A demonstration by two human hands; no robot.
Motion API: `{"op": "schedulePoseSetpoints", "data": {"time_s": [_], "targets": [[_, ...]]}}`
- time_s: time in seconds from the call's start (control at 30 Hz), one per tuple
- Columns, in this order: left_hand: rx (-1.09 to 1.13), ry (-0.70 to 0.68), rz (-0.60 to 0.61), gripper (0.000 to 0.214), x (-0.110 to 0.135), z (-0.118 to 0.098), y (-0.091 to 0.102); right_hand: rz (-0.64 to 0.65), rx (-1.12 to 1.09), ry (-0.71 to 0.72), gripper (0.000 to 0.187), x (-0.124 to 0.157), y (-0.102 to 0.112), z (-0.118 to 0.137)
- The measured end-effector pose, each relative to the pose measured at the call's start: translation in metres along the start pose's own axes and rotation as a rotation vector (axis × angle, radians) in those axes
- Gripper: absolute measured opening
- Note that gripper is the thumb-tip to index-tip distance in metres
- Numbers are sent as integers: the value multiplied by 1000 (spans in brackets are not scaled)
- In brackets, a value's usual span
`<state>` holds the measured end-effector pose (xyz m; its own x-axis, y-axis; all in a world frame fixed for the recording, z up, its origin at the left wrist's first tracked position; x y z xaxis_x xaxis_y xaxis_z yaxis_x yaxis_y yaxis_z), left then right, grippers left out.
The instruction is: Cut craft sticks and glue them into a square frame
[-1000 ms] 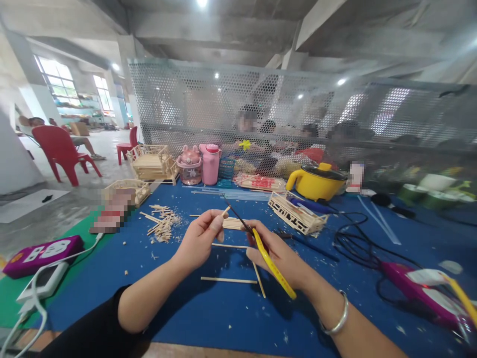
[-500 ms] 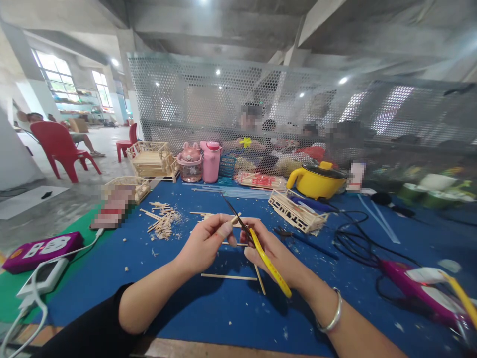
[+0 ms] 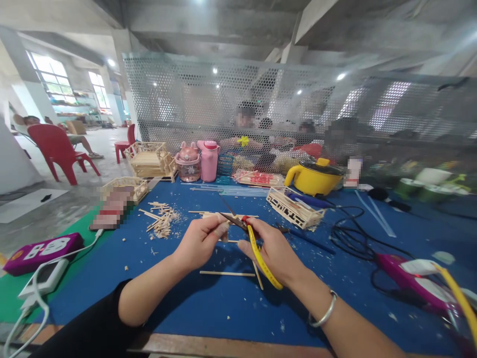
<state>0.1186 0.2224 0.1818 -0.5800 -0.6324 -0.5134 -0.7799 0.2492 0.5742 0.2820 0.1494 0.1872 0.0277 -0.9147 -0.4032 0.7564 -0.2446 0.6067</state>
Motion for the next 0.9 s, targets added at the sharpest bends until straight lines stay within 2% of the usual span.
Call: {"op": "schedulePoseSetpoints", "data": {"time_s": [0.23,0.43,0.6,0.7,0.9], "targets": [[66,23,19,31,1,-3,0,35,94,22,18,0,-1,-4],[65,86,31,33,-2,7,-3,61,249,-43,23,-3,2,-9],[57,142,42,34,-4,16,-7,76,289,-90,28,-5,1,-8],[10,111,25,33,-5,15,-7,57,290,-130,30,-4,-2,-7],[-113,20,100,34,-5,12,-5,59,159,-59,30,-2,-9,-8]]}}
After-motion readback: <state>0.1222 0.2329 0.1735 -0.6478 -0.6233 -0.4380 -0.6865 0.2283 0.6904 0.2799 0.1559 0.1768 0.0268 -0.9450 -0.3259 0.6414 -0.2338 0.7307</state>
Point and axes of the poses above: each hand's wrist, its own x-axis away from the middle knuckle, its own y-axis out of the back of the hand, z = x × y, the point moved 2 cm from there along -x, towards the middle knuckle, and after that the axes turned 15 degrees about -x, right-handed, at the moved point
